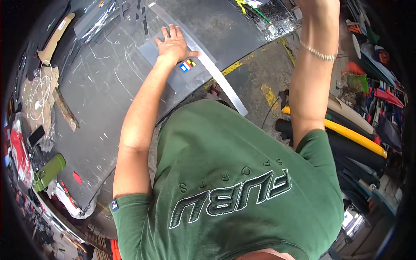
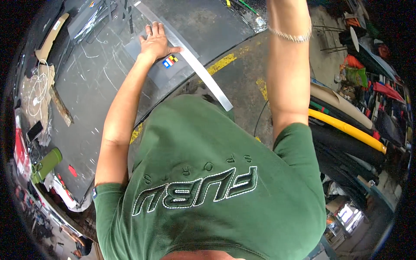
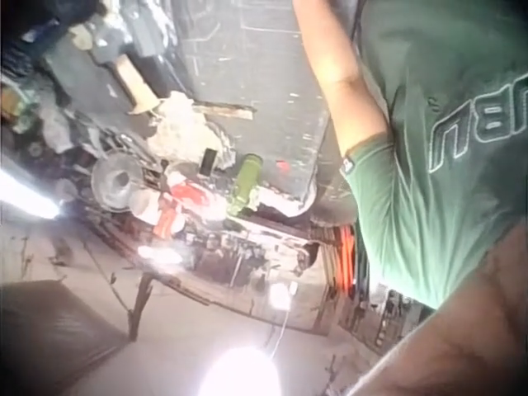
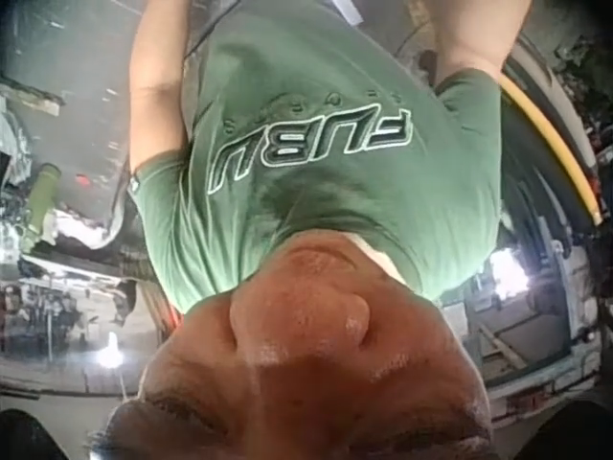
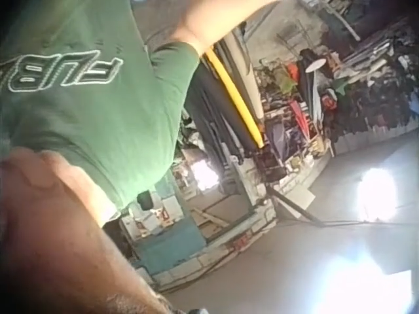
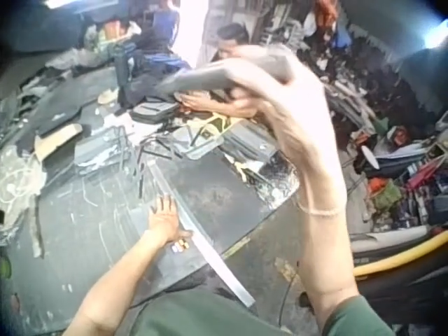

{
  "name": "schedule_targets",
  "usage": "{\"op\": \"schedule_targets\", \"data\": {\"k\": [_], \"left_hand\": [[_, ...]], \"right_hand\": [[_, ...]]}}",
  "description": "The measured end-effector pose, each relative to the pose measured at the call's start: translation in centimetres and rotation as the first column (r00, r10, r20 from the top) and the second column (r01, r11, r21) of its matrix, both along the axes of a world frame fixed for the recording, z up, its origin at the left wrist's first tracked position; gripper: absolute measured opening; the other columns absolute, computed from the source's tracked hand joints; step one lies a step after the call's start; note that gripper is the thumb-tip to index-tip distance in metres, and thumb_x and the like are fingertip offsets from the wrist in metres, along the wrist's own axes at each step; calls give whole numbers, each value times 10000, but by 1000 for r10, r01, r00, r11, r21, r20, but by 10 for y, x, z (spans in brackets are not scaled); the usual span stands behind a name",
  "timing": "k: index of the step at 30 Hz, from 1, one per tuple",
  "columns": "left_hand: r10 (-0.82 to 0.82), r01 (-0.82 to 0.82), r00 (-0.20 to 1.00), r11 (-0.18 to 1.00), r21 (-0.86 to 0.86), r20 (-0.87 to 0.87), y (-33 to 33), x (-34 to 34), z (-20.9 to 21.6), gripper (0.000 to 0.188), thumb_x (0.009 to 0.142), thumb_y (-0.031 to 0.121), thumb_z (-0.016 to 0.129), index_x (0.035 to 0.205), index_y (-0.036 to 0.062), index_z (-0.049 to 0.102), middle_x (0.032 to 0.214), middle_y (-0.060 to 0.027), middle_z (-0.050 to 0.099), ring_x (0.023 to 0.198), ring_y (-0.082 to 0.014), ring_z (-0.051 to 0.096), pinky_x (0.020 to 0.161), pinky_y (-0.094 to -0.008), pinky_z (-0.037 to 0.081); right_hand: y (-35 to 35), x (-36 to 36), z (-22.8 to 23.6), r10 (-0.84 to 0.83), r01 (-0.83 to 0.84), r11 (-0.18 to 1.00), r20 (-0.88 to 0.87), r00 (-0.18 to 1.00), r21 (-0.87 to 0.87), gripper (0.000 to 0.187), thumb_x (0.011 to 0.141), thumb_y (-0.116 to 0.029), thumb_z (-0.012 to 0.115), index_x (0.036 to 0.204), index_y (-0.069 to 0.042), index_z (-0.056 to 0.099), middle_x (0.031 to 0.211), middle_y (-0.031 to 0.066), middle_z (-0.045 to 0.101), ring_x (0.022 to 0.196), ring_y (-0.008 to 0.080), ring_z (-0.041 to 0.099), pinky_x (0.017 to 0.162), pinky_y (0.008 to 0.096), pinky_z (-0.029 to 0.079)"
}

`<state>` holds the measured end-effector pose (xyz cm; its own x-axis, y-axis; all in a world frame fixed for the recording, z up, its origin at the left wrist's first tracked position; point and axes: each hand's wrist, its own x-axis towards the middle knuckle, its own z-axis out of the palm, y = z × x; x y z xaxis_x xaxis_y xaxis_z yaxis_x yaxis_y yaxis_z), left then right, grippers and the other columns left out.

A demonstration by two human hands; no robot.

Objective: Measure and cut rectangular pieces of synthetic grey material using a metal ruler and a utility knife on a workbench.

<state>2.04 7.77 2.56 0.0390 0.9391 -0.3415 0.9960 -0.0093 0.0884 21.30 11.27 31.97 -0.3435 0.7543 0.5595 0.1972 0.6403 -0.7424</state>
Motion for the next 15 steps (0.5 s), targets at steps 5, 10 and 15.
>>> {"op": "schedule_targets", "data": {"k": [5,10,15], "left_hand": [[13,-20,996,996,83,90,-2,0,-9,1429,625,806,783,1620,-26,182,1704,-209,163,1579,-419,118,1193,-681,218],[20,-48,984,987,155,175,-8,-3,-11,1430,602,787,812,1612,-24,205,1696,-212,183,1578,-421,126,1202,-677,203],[18,-48,982,987,155,188,-12,-6,-13,1384,620,746,834,1606,-15,233,1682,-229,208,1573,-423,140,1214,-659,197]], "right_hand": [[-27,62,-140,66,-258,911,-506,860,-320,272,948,-59,698,1194,-22,588,1079,101,696,992,270,729,918,360,591],[-119,79,-255,-341,-562,526,-763,549,-639,222,870,-31,650,1070,-83,567,1076,94,617,987,268,659,896,377,545],[-149,100,-301,-231,485,610,444,866,-627,337,924,-312,723,873,-6,591,912,84,637,940,281,656,905,422,503]]}}
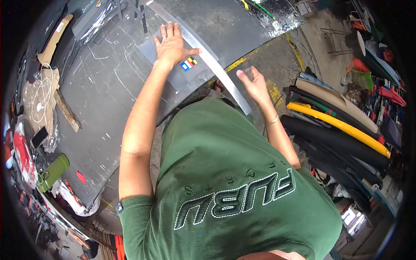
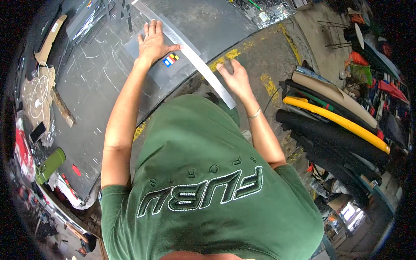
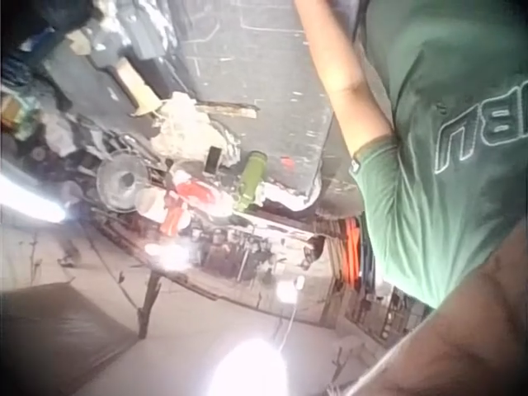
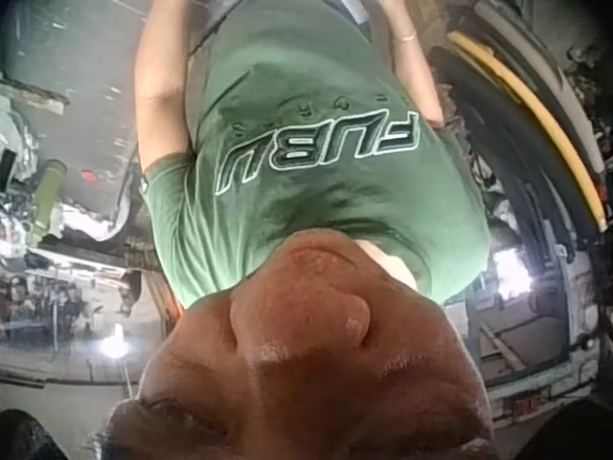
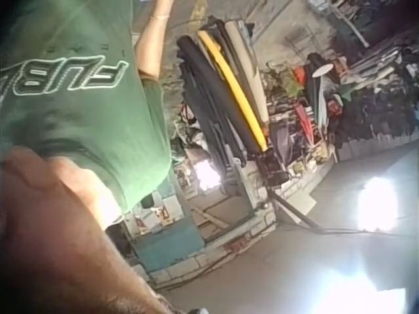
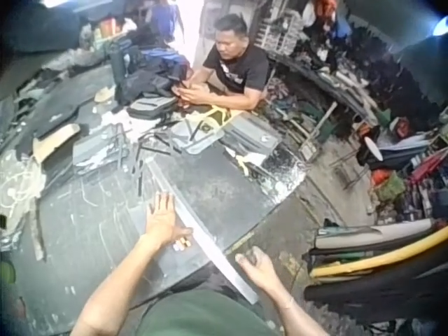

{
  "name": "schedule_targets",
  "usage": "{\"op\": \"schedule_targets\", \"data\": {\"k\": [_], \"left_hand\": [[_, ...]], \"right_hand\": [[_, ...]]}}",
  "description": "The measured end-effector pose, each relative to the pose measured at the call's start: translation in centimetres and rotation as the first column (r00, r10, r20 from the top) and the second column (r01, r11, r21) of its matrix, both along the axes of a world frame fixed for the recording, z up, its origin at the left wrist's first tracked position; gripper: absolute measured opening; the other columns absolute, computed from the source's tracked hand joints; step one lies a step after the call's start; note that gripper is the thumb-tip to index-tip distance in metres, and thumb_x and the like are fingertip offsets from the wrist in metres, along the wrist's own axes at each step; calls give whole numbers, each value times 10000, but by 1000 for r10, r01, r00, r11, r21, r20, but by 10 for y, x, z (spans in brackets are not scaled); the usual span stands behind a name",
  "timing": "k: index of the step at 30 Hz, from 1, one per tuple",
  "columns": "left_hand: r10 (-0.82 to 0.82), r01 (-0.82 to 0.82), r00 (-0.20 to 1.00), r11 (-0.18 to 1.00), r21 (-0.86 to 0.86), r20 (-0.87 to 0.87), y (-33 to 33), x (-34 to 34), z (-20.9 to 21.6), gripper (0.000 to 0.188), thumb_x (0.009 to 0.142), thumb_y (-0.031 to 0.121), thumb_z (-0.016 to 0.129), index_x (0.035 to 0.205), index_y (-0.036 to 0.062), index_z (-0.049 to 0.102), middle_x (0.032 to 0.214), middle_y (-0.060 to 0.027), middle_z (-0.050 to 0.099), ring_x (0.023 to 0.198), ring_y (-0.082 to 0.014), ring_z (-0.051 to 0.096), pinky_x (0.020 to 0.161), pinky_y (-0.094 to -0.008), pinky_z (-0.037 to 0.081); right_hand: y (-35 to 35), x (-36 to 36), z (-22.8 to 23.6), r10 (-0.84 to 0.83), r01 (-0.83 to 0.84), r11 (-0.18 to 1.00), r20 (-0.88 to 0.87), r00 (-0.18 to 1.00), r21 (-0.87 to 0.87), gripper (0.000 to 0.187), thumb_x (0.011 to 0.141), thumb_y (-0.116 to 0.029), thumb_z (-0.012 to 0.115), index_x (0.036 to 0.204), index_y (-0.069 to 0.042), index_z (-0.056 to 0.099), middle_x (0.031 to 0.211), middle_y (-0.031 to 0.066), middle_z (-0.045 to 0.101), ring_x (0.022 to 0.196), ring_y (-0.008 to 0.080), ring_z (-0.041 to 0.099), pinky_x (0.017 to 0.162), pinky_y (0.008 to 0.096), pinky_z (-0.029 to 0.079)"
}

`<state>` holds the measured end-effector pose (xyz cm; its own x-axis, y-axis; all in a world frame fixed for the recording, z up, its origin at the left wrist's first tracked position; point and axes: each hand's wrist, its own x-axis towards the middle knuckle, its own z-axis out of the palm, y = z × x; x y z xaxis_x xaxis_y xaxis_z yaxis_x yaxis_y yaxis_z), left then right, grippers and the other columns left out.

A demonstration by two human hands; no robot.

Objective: Measure and cut rectangular pieces of synthetic grey material using a metal ruler and a utility knife on a workbench.

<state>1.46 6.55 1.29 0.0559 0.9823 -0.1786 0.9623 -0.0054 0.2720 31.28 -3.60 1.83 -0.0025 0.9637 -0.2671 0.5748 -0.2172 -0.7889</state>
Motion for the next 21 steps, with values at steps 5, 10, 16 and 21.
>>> {"op": "schedule_targets", "data": {"k": [5,10,16,21], "left_hand": [[5,-63,980,955,290,197,-30,-22,2,1196,720,652,828,1569,-20,320,1662,-245,238,1554,-452,170,1233,-624,177],[70,-101,989,965,242,133,-88,-30,3,1086,804,630,777,1571,4,332,1661,-249,236,1559,-448,148,1227,-640,154],[250,-277,957,939,205,148,-131,-40,-5,1015,879,635,699,1593,32,304,1669,-232,227,1569,-439,119,1240,-636,72],[239,-234,971,958,168,-15,-136,-39,-13,921,940,607,642,1607,72,301,1676,-199,239,1580,-398,120,1255,-593,59]], "right_hand": [[-25,-18,1,144,-149,989,231,962,4,391,959,-367,718,892,-6,587,789,206,626,739,365,625,703,447,496],[-41,-31,-32,-201,204,955,-37,979,215,313,948,-308,752,994,-20,637,748,137,668,685,171,644,653,346,508],[-35,45,-23,-156,172,948,-82,984,267,269,956,-263,751,970,3,712,771,52,684,759,64,580,693,270,495],[-18,88,10,-264,300,893,-148,953,337,337,1029,-264,661,795,-33,589,687,-47,484,649,62,428,579,266,356]]}}
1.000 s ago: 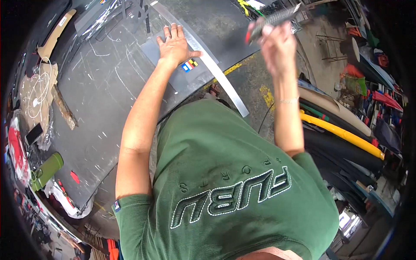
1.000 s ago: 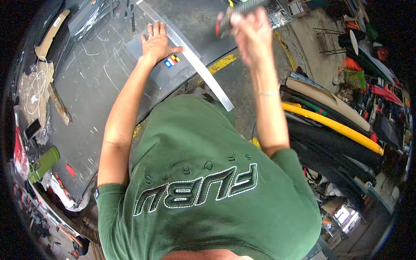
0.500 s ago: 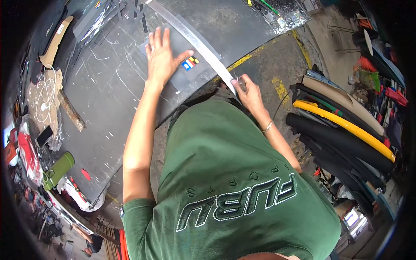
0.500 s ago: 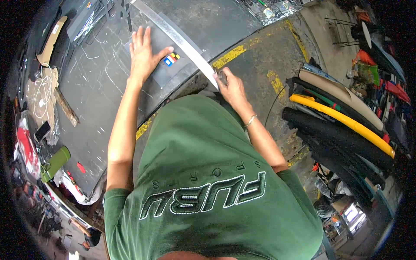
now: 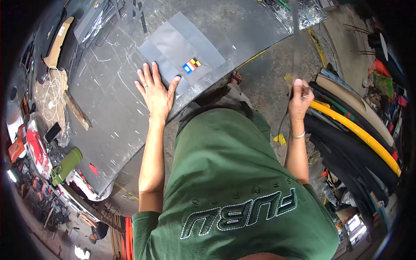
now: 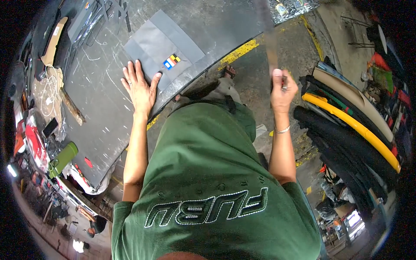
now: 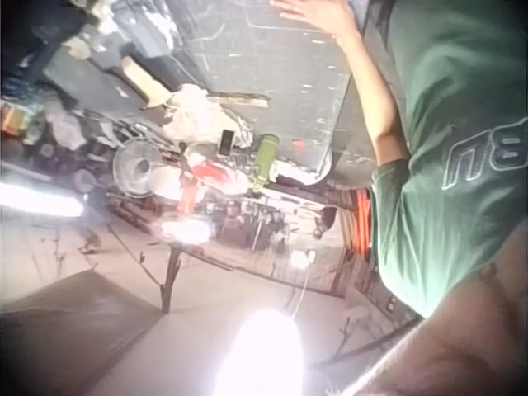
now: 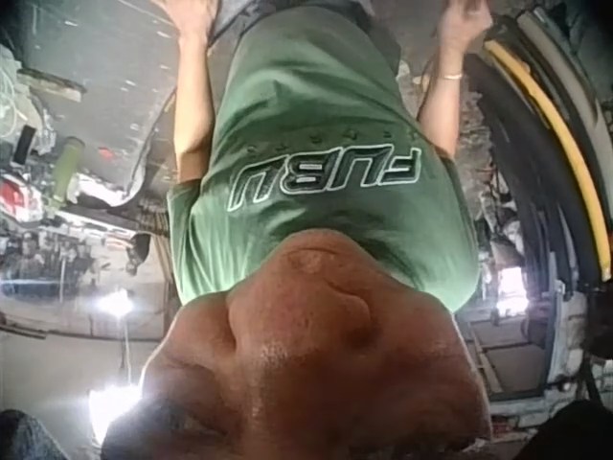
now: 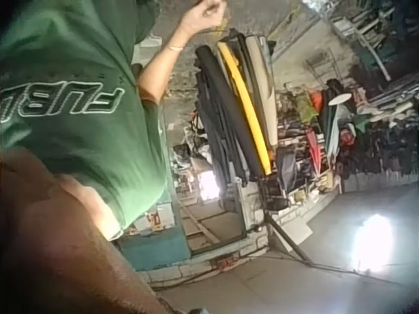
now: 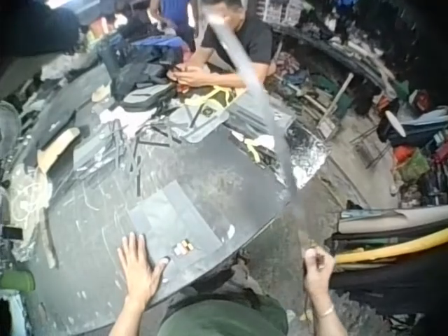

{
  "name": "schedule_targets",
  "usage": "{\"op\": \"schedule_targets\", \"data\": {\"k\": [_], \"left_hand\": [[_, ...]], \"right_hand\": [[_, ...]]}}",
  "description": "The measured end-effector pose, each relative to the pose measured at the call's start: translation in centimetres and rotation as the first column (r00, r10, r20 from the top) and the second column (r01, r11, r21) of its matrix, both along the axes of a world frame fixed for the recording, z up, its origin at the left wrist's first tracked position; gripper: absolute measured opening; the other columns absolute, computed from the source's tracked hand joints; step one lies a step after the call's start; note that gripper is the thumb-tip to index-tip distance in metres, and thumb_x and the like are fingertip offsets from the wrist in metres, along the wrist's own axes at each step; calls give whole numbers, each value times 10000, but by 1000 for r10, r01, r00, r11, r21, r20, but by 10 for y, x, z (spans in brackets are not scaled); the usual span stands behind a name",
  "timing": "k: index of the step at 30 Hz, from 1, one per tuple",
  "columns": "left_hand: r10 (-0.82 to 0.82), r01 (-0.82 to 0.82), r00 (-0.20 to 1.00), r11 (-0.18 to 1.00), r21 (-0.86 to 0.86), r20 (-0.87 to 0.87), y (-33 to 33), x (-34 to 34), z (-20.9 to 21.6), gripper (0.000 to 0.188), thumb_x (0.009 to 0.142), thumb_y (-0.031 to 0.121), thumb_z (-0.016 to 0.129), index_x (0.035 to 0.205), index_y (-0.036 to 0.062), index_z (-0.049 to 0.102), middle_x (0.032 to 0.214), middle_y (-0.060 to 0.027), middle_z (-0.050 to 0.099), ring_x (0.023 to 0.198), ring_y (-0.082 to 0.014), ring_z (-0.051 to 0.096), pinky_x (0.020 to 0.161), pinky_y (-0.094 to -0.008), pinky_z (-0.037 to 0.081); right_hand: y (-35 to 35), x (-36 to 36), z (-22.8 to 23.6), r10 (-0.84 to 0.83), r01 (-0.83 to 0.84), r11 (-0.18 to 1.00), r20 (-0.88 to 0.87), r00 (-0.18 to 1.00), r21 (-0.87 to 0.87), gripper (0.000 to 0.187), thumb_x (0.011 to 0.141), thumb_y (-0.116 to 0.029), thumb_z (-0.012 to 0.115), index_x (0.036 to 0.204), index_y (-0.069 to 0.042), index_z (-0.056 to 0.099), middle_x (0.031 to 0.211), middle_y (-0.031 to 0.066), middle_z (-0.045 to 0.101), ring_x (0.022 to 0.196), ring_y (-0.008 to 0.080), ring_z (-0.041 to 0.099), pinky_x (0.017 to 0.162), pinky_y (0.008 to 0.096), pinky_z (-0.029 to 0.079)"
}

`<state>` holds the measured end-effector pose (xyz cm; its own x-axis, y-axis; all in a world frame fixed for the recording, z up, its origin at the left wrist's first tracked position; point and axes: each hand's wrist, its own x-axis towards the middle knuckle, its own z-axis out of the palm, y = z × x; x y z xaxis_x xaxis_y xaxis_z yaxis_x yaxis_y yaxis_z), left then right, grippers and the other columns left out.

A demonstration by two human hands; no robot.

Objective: Measure and cut rectangular pieces of synthetic grey material using a metal ruler and a utility knife on a workbench.

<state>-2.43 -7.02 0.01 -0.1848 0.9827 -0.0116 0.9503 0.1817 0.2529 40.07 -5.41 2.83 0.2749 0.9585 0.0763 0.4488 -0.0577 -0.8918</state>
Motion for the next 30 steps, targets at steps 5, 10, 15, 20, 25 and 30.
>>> {"op": "schedule_targets", "data": {"k": [5,10,15,20,25,30], "left_hand": [[3,-3,1000,1000,-1,-14,2,2,1,914,938,613,642,1602,77,315,1673,-196,247,1578,-398,125,1255,-593,58],[3,-3,1000,1000,-9,-15,3,3,0,928,933,618,645,1607,81,300,1672,-192,243,1578,-399,121,1257,-589,56],[3,-4,1000,1000,-17,-30,1,3,1,936,933,621,643,1613,87,284,1674,-190,236,1578,-398,118,1259,-587,54],[0,-1,999,1000,-16,-35,0,3,-1,937,933,621,643,1613,85,285,1677,-188,229,1578,-402,114,1258,-587,54],[2,-3,1000,1000,-17,-28,2,3,0,937,930,620,648,1608,77,297,1675,-197,233,1576,-410,118,1253,-599,53],[7,-7,1000,1000,-18,-26,3,2,-2,962,915,653,644,1600,65,311,1672,-197,236,1575,-411,116,1251,-609,58]], "right_hand": [[6,-8,10,9,-2,993,-54,998,119,441,1078,-332,533,740,-50,516,632,7,472,564,104,416,544,281,306],[0,-20,13,36,-29,998,-124,992,60,450,1069,-360,539,741,-54,513,627,13,475,562,106,417,542,283,308],[-9,-14,-1,66,-62,996,-55,996,56,463,1057,-395,559,741,-59,521,637,6,494,563,99,433,540,269,325],[-11,-17,2,76,-71,996,-94,993,49,458,1058,-390,556,746,-57,520,643,13,492,567,104,427,561,277,342],[-10,-17,2,91,-83,994,-129,988,66,457,1060,-383,551,749,-50,513,654,27,495,572,111,423,580,290,354],[-9,-18,0,119,-113,991,-92,989,75,457,1060,-385,549,753,-48,514,662,30,504,571,109,424,567,288,338]]}}
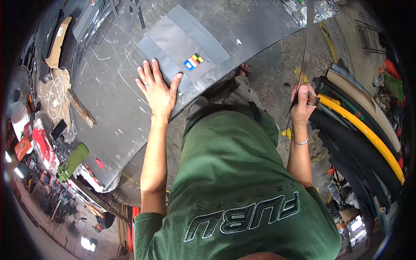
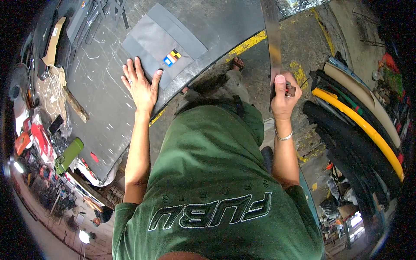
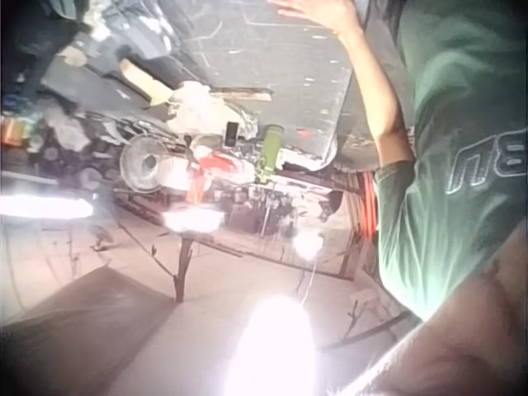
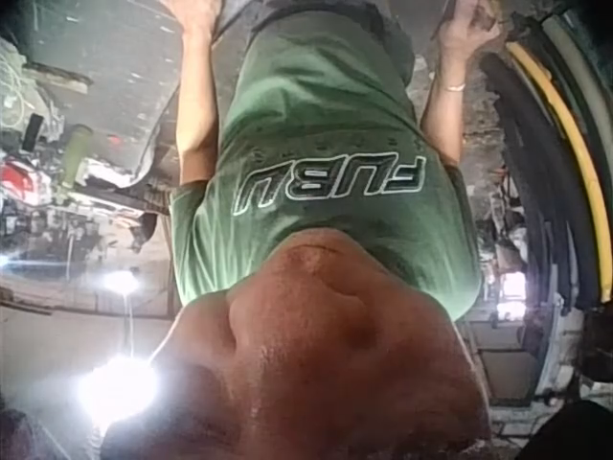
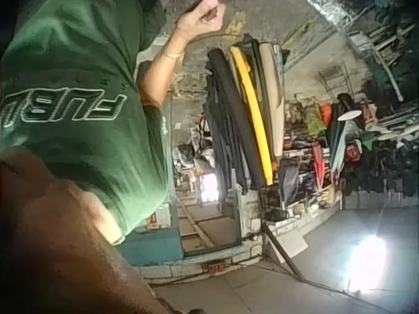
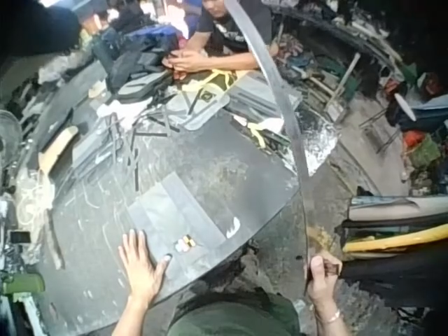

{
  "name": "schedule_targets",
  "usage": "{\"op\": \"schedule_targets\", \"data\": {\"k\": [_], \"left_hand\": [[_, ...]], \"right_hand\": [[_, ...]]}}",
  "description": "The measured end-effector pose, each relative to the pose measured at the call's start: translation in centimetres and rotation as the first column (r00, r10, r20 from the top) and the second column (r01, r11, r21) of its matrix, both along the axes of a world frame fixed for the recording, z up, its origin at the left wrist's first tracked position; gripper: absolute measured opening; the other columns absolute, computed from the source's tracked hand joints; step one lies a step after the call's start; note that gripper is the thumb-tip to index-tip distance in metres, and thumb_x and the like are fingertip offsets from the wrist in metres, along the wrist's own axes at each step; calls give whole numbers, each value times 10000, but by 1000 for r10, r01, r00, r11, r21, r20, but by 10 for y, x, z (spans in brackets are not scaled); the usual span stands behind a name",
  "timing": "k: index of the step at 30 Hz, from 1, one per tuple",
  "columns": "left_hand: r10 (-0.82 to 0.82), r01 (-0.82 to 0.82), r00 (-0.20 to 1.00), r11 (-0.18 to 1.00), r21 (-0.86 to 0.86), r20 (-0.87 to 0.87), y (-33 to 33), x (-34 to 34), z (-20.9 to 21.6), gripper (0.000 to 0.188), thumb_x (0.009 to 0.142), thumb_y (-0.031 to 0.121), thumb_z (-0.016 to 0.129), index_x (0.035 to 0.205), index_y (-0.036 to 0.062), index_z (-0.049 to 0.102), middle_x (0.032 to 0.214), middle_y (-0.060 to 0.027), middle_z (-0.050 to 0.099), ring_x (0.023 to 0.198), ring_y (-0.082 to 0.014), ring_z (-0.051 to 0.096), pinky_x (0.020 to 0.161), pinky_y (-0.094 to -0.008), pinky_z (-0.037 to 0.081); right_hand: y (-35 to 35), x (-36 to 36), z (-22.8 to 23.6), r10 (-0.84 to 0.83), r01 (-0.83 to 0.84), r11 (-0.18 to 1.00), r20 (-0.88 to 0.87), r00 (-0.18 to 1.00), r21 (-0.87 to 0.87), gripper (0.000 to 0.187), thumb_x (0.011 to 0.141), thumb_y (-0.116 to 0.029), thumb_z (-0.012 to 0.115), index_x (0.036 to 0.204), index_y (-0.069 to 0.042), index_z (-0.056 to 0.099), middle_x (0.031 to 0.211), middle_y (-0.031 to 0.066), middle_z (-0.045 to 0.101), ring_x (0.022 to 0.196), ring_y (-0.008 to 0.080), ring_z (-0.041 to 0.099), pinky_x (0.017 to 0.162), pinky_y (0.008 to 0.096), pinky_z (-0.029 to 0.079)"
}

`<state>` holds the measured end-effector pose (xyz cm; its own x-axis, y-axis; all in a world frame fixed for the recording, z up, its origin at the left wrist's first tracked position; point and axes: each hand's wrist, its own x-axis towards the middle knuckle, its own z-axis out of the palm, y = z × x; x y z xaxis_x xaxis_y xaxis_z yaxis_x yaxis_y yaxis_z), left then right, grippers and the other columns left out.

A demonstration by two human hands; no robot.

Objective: Measure and cut rectangular pieces of synthetic grey material using a metal ruler and a utility knife on a workbench.

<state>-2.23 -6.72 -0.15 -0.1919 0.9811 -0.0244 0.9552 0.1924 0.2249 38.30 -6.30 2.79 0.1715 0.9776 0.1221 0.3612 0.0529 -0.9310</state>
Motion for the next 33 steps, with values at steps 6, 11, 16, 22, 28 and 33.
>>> {"op": "schedule_targets", "data": {"k": [6,11,16,22,28,33], "left_hand": [[-4,4,1000,1000,14,1,-1,-1,-2,987,897,685,642,1590,55,331,1671,-193,241,1575,-413,111,1246,-622,66],[-6,6,1000,1000,21,0,-1,-1,-3,987,894,686,645,1589,58,334,1669,-194,247,1574,-414,116,1244,-626,74],[-4,4,1000,1000,8,1,-1,-2,-2,996,889,689,647,1592,61,325,1681,-190,218,1579,-415,92,1246,-627,64],[-43,21,993,982,-189,-114,14,14,44,730,937,604,645,1475,121,545,1296,-161,583,1311,-371,492,1174,-576,276],[-516,514,856,847,135,-24,32,32,48,547,935,471,689,1417,224,617,1360,-154,566,1313,-372,501,1108,-544,398],[-442,456,887,884,102,-137,31,63,17,558,968,515,621,1435,210,595,1519,-185,478,1425,-408,421,1172,-575,345]], "right_hand": [[-4,-7,-3,-37,37,999,-16,999,-9,478,1037,-435,581,764,-46,522,664,21,507,571,98,422,549,271,317],[-5,-6,-1,-8,7,999,-20,1000,-52,481,1027,-444,596,773,-41,533,666,18,510,579,97,430,549,269,316],[-5,-10,2,-3,1,999,-28,1000,-51,476,1027,-437,599,774,-38,538,673,22,522,586,101,441,552,269,327],[-5,-11,4,14,-15,998,-14,1000,-62,470,1037,-401,592,753,-33,531,675,22,532,591,103,446,556,273,333],[-4,-16,9,31,-31,997,-1,1000,-71,367,1016,-295,623,793,-5,592,619,52,447,570,152,418,547,325,351],[-4,-20,11,43,-46,995,-46,998,-88,434,1037,-352,607,752,-34,530,666,5,516,587,80,423,543,267,315]]}}
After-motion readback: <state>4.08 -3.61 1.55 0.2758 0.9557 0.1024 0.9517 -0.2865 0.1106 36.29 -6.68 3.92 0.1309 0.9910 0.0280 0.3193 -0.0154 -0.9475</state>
